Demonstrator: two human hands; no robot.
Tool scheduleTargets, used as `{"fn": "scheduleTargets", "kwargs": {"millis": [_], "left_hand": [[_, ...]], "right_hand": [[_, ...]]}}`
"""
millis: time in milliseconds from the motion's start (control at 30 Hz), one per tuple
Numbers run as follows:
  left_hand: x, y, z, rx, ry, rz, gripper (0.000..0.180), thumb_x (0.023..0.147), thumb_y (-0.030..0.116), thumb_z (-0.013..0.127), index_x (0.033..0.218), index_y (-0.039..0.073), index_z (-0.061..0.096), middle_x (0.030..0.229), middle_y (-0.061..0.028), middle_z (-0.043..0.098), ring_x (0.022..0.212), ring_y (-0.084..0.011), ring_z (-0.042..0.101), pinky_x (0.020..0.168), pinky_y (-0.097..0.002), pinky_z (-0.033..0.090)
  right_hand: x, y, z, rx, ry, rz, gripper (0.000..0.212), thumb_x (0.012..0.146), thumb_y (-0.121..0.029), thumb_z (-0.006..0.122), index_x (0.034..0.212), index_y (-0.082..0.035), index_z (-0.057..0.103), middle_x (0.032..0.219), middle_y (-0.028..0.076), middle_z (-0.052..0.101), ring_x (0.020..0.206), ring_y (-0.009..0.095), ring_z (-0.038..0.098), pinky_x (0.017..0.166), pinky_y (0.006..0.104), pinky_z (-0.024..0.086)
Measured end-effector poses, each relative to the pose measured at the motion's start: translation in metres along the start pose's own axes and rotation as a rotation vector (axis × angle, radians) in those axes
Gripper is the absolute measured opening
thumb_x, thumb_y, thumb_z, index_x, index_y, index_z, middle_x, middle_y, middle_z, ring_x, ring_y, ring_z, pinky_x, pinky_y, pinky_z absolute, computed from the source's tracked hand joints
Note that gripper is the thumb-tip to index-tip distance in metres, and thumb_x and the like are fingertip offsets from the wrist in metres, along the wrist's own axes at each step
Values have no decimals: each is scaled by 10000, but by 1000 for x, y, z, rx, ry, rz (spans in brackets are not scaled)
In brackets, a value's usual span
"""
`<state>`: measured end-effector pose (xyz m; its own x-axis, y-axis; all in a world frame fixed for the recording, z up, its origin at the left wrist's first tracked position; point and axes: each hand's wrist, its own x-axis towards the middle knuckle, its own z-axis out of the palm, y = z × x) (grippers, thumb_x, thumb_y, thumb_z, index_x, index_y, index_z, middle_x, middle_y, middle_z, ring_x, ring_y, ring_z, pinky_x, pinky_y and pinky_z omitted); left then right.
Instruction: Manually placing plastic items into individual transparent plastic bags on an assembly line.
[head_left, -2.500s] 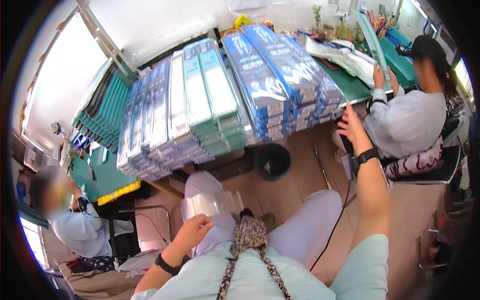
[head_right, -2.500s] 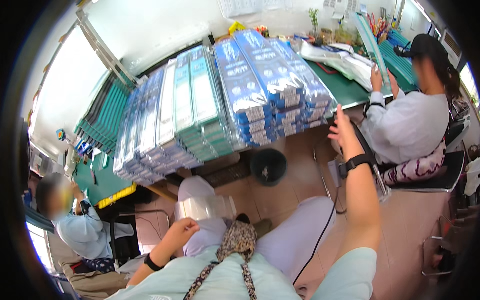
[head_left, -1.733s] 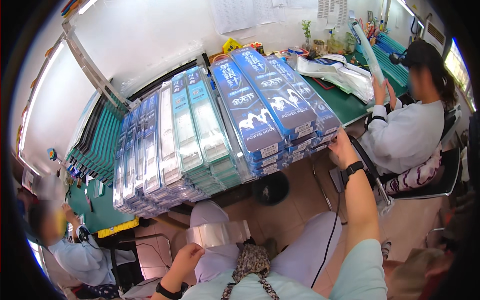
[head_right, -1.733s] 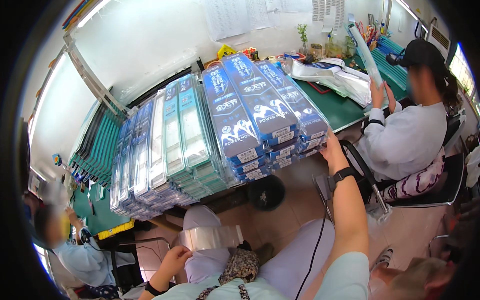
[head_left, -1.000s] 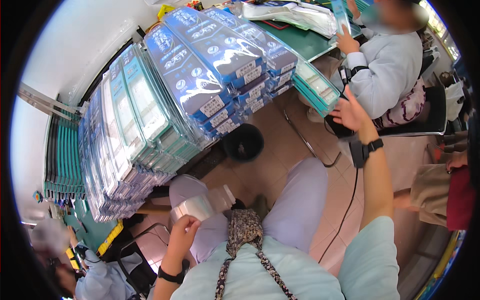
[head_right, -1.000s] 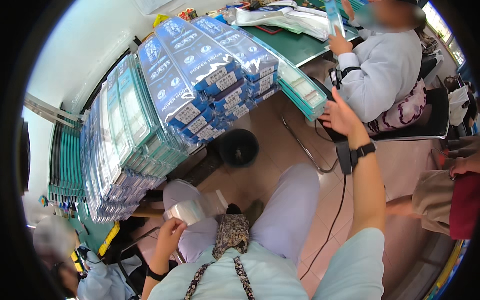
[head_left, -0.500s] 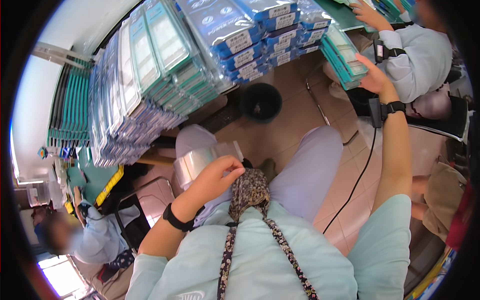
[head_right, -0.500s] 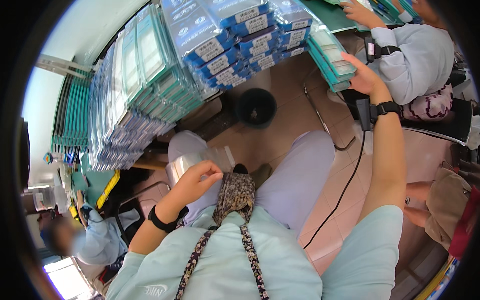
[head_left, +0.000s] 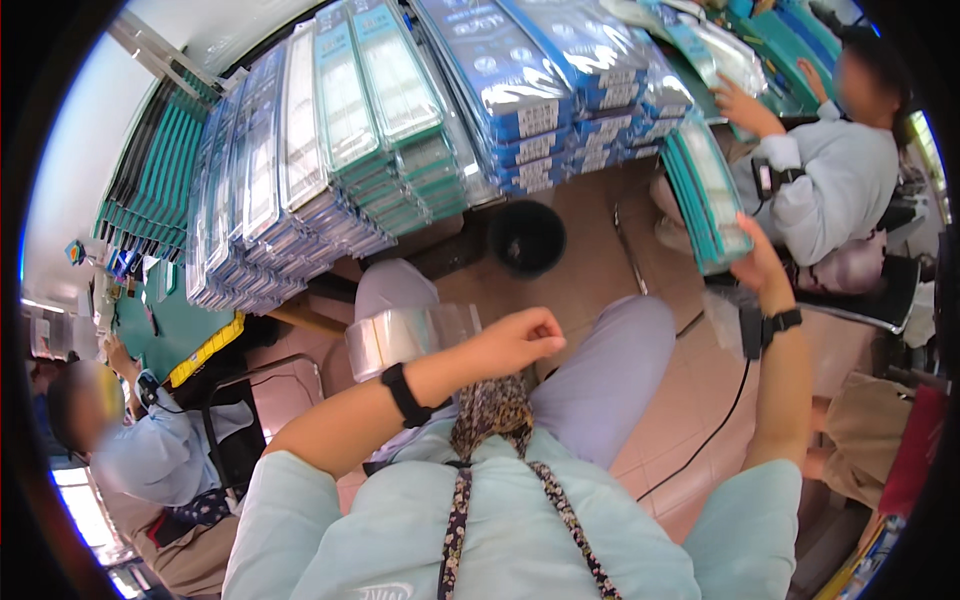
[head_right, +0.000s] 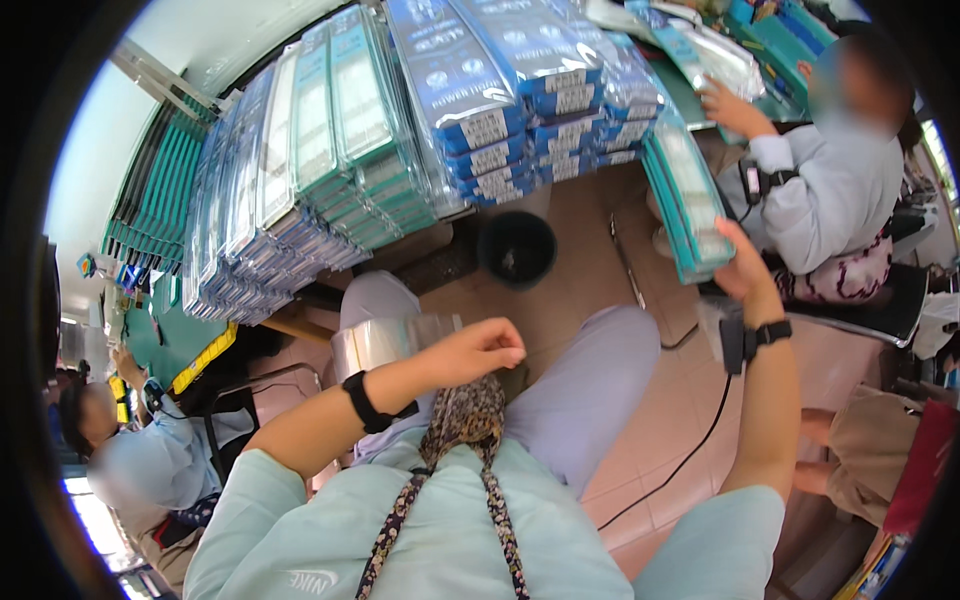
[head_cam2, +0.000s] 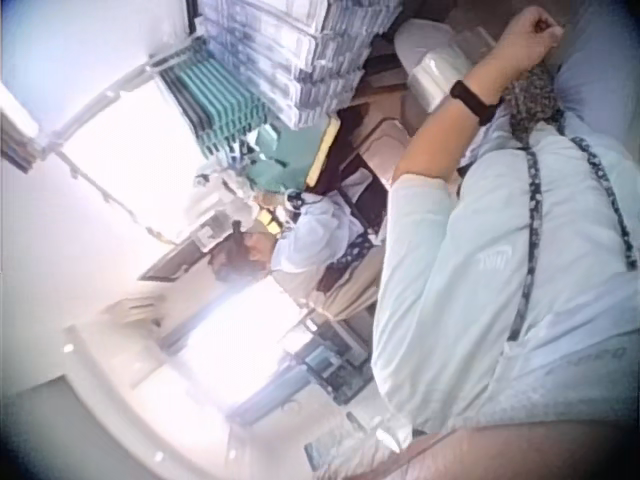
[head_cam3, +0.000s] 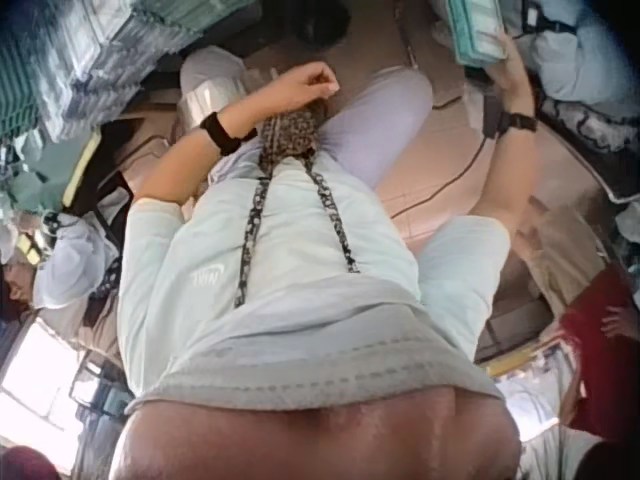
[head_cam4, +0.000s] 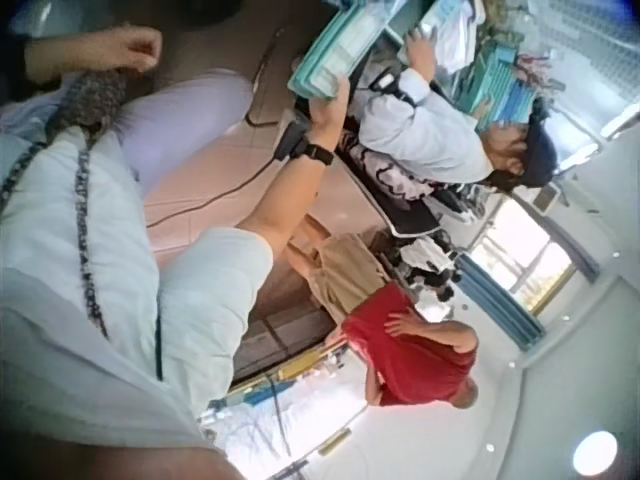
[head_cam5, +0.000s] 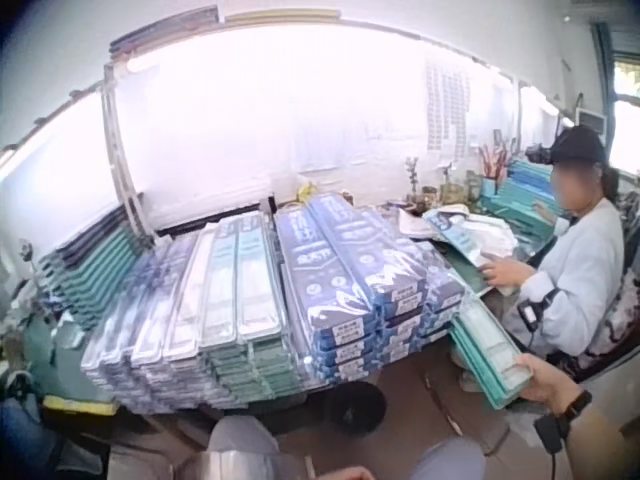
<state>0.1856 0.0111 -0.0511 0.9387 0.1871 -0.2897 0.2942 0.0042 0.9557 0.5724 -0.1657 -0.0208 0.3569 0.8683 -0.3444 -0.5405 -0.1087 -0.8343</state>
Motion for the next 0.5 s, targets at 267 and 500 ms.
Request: {"fn": "scheduleTargets", "kwargs": {"millis": [267,500], "left_hand": [[107,53,72,-268,-123,-170,822,830,639,479,1337,18,299,1238,-144,455,1145,-217,448,936,-361,401],[119,92,123,-658,-276,-205,942,805,654,504,1437,107,68,1420,-130,251,1325,-249,245,1046,-522,217]], "right_hand": [[-69,24,26,-26,95,-74,494,858,-351,570,1203,-6,492,1071,88,607,970,189,588,839,348,470],[-152,70,71,-156,186,-97,658,809,-379,615,1315,-33,377,1191,76,524,1064,187,531,925,331,416]]}}
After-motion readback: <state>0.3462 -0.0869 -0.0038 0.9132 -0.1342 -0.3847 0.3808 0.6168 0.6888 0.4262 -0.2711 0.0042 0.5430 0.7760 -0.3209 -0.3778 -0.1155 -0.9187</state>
